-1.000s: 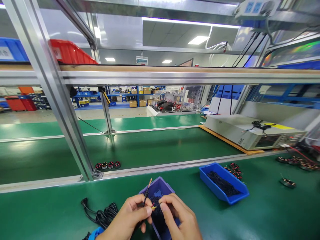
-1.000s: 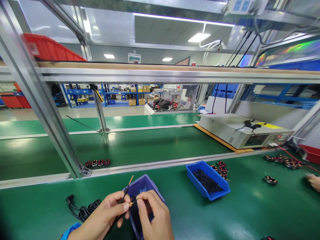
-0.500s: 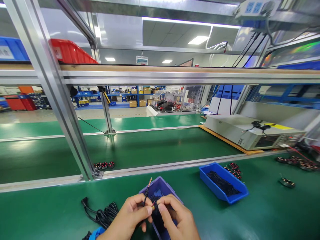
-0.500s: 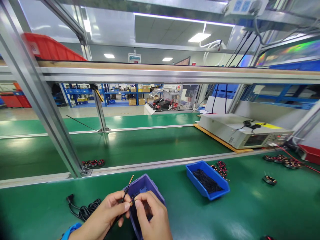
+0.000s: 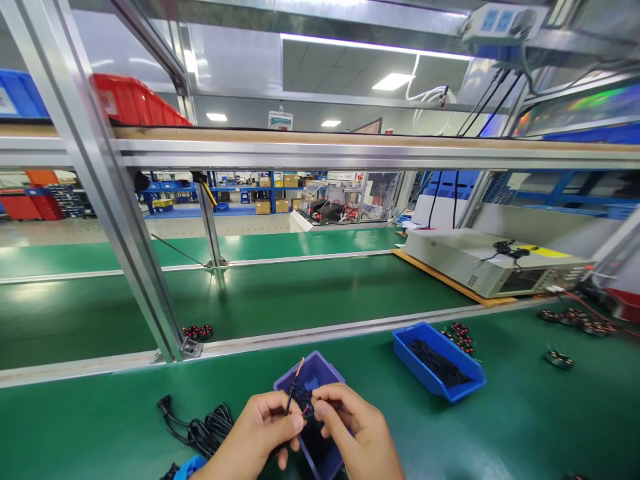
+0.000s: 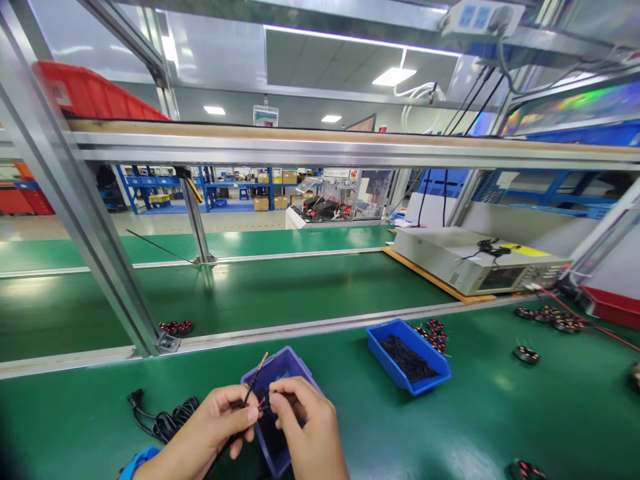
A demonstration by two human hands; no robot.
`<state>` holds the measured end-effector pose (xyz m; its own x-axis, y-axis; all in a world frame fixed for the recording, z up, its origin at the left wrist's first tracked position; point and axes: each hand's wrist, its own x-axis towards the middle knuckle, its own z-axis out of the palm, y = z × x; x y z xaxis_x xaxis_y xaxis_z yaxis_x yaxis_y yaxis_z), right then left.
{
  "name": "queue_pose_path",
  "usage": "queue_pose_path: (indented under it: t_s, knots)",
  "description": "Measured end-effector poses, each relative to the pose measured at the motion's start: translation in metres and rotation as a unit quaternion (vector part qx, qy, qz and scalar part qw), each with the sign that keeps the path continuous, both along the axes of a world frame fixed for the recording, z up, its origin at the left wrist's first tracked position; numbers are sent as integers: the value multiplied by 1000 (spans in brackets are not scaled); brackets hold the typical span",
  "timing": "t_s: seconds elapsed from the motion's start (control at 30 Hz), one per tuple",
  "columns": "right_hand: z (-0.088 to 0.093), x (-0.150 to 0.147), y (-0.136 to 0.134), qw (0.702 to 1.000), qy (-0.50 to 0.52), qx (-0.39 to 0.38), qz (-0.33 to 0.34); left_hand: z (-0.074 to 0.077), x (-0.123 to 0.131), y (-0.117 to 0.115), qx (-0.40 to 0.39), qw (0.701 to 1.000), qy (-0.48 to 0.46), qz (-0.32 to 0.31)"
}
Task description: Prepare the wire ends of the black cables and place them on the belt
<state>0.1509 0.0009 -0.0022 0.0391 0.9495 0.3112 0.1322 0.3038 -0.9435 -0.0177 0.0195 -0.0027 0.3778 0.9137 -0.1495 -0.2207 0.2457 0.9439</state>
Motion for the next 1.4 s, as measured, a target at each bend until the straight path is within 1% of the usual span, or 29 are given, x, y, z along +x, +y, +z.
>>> queue_pose_path:
  t_s: [0.17,0.23,0.37,0.47,0.53,0.63,0.77,0.83,0.97,1.1,1.23,1.4]
  knots:
    - [11,1,-3,999,-34,21,9,1,0,-1,10,1000,18,-8]
    - [12,4,-1,999,-41,8,9,2,0,-1,8,1000,23,-4]
    - [3,10,7,998,2,-66,4,3,0,-1,5,999,32,-4]
    - [-3,13,11,996,26,-89,13,2,0,-1,3,999,34,-6]
    - [-3,14,11,997,32,-76,11,2,0,-1,4,999,33,-9]
    - [4,13,9,998,44,-51,8,1,0,0,7,999,33,-13]
    - [7,8,7,997,41,-45,40,1,0,0,3,999,28,-16]
    - [4,6,6,998,29,-29,45,2,0,0,4,1000,27,-15]
    - [2,4,4,1000,-8,-12,25,3,0,-1,7,999,32,-17]
    - [6,7,2,999,-33,-5,23,2,0,-1,10,999,34,-18]
    - [11,9,1,996,-79,25,24,2,-1,-1,17,999,38,-16]
    - [17,9,-2,992,-108,55,20,0,-1,0,30,998,54,-16]
